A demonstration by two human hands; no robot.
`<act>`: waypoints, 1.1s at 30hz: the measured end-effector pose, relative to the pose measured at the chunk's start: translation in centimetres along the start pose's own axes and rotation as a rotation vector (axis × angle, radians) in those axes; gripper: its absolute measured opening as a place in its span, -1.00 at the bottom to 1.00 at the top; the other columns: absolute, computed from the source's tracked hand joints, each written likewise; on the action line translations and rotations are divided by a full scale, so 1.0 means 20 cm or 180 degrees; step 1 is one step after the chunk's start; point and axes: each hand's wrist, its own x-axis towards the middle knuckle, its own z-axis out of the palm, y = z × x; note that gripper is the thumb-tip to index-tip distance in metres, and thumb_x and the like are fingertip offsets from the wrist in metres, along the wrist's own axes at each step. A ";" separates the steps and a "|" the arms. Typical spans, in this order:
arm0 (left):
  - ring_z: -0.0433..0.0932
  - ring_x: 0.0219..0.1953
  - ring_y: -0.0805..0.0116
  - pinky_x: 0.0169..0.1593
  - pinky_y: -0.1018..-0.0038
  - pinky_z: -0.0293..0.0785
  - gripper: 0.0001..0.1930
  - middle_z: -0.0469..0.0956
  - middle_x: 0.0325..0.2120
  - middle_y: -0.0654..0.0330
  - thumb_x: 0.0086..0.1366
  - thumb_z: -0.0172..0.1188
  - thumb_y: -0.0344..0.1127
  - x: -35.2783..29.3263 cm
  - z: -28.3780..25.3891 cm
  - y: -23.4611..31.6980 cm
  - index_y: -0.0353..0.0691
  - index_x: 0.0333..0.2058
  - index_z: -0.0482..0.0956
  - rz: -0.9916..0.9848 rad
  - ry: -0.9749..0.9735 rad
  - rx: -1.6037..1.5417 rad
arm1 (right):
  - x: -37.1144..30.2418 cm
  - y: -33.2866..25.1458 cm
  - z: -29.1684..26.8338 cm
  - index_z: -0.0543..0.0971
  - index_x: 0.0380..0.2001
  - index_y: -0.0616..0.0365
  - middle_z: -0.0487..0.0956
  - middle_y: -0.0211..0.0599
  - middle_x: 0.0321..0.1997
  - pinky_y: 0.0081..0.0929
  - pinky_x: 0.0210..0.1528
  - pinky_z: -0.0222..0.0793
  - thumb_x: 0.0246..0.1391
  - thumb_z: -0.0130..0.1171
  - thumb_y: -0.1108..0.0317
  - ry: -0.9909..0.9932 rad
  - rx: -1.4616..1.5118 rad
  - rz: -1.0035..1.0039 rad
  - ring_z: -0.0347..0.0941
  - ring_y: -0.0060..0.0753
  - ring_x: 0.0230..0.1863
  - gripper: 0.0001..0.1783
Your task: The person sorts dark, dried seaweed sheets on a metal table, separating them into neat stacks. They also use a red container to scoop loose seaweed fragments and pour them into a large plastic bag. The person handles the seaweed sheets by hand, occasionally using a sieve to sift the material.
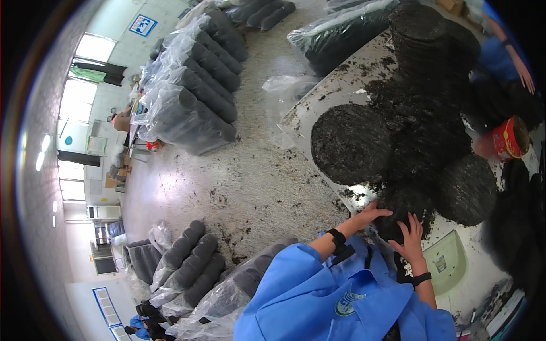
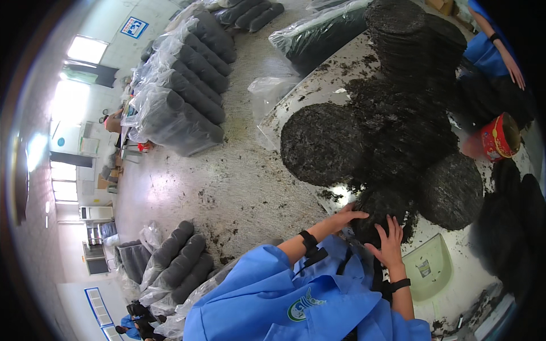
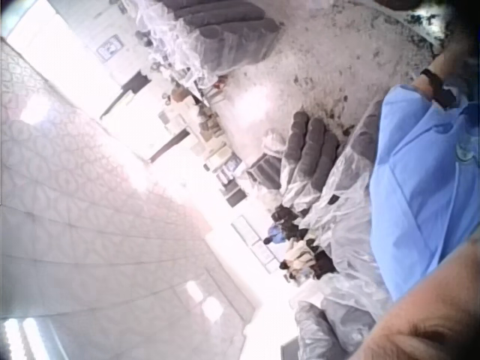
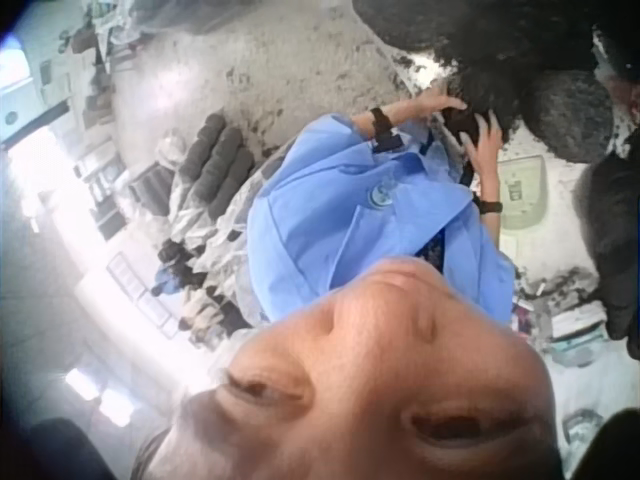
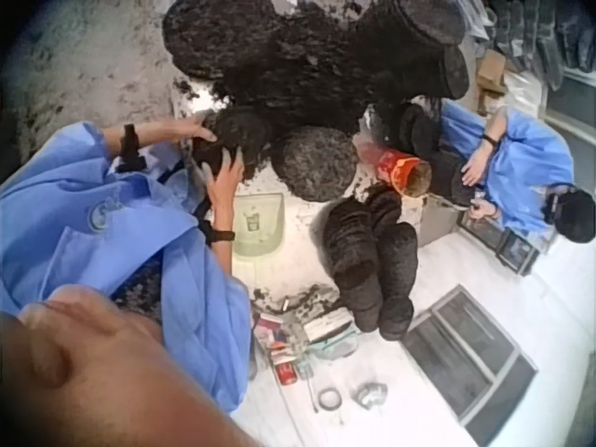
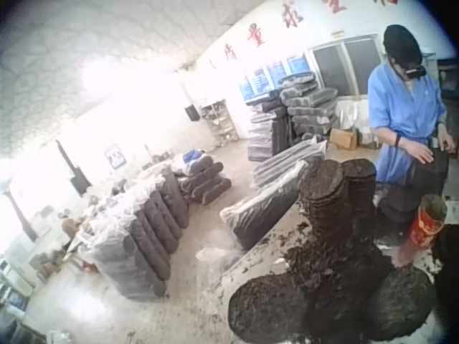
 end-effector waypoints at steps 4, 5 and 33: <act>0.26 0.14 0.23 0.18 0.37 0.19 -0.12 0.25 0.09 0.00 -0.03 0.38 -0.26 -0.01 0.10 -0.14 -0.32 0.21 0.07 0.0774 0.0533 0.0790 | -0.06 -0.07 -0.17 0.30 0.12 0.18 0.07 0.05 0.32 -0.07 0.31 -0.10 -0.02 0.16 -0.06 -0.0094 0.0895 0.0366 -0.06 0.16 0.33 -0.27; 0.27 0.12 0.23 0.17 0.38 0.19 -0.13 0.26 0.07 0.01 -0.04 0.38 -0.28 -0.06 0.15 -0.11 -0.31 0.20 0.07 0.1095 0.0366 0.0905 | -0.06 -0.10 -0.23 0.29 0.13 0.18 0.06 0.04 0.32 -0.09 0.31 -0.10 -0.01 0.14 -0.09 0.0029 0.1207 0.0372 -0.05 0.13 0.33 -0.26; 0.27 -0.02 0.41 0.05 0.43 0.28 -0.22 0.21 -0.08 0.19 -0.10 0.46 -0.16 -0.46 0.49 0.18 -0.16 -0.03 0.08 0.3049 -0.0310 0.0473 | 0.07 -0.47 -0.73 0.22 0.02 0.19 0.06 0.00 0.33 -0.14 0.26 0.01 -0.35 0.36 -0.18 0.0855 0.1202 -0.0588 0.03 0.02 0.31 -0.04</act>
